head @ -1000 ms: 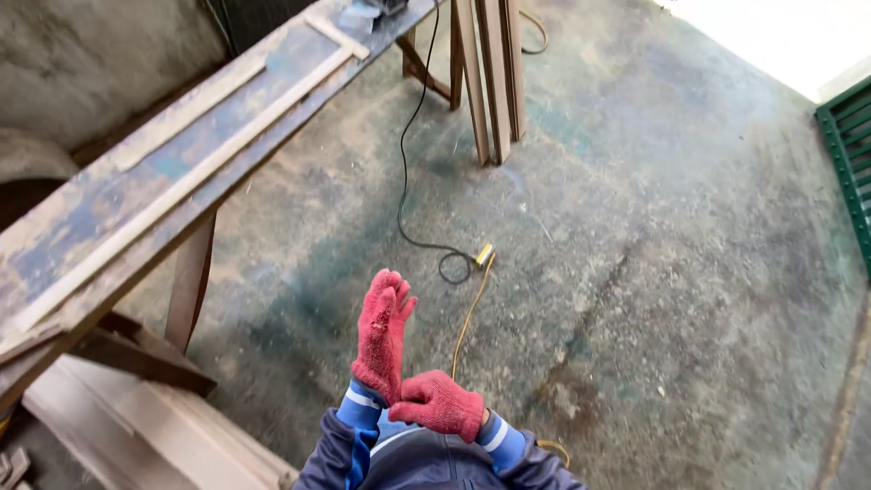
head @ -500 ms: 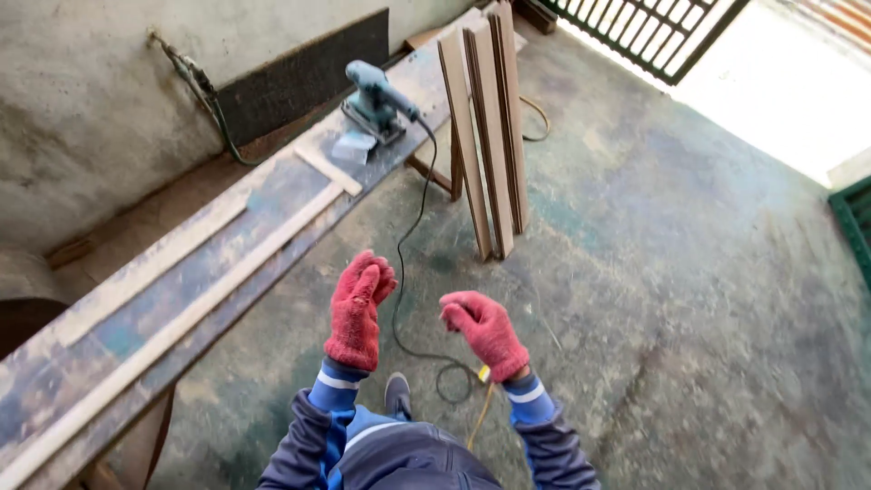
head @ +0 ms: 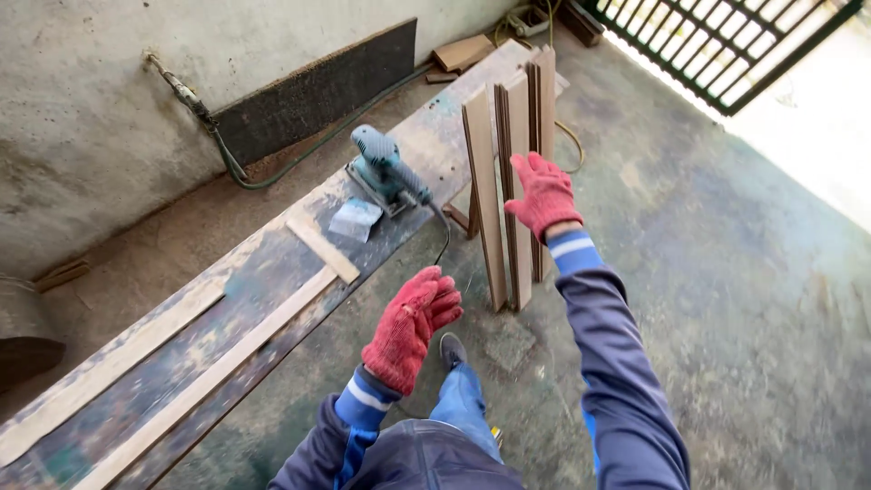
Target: The person is sanding wooden planks using a power sander and manual sandpaper.
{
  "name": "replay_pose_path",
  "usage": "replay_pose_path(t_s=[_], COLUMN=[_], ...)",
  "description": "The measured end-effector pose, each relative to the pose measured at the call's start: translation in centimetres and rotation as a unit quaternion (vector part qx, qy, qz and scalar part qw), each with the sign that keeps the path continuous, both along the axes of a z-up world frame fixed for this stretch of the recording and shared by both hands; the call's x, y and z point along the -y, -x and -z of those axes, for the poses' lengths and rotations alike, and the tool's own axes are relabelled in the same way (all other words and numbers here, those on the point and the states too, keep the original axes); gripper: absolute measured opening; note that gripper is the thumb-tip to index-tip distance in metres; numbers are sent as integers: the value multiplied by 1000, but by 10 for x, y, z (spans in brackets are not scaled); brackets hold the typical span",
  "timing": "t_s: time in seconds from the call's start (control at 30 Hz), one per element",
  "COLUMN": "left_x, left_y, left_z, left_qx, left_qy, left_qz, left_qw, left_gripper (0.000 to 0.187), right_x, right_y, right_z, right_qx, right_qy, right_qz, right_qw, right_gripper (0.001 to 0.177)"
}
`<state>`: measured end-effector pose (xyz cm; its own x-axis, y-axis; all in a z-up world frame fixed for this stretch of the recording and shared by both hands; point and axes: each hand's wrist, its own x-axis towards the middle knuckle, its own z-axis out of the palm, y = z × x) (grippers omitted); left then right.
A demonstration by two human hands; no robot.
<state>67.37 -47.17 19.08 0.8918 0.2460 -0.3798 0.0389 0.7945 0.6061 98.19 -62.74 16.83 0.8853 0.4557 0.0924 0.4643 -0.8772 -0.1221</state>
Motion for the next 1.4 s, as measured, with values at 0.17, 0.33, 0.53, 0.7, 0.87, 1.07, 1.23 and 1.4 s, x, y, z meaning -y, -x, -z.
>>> replay_pose_path(t_s=[0.17, 0.33, 0.53, 0.7, 0.87, 1.07, 1.23, 1.4], left_x=[-5, -1, -29, -50, -53, -26, 18, 16], left_y=[-98, -183, -180, -142, -73, 36, 95, 132], left_z=[43, 53, 68, 78, 94, 75, 125, 116], left_qx=[-41, -88, -90, -58, -45, -2, 159, 36], left_qy=[56, 79, 147, 161, 182, 108, -225, 67], left_qz=[-74, -98, -145, -220, -231, 95, 255, 87], left_qw=[995, 988, 974, 960, 955, 990, 927, 993], left_gripper=[36, 37, 47, 46, 43, 26, 80, 119], right_x=[-76, -131, -132, -131, -91, -72, -120, -118], right_y=[-142, -273, -321, -231, -99, 82, 179, 185], right_z=[-2, 41, 100, 15, 28, -38, -188, -220], right_qx=[34, 40, 139, -126, -160, -133, -165, -236], right_qy=[142, 192, 80, 379, 362, 242, 185, 71], right_qz=[-43, -137, -306, -293, -382, -520, -511, -463], right_qw=[988, 971, 939, 869, 835, 808, 823, 852], right_gripper=[104, 116, 79, 56, 25, 19, 22, 32])
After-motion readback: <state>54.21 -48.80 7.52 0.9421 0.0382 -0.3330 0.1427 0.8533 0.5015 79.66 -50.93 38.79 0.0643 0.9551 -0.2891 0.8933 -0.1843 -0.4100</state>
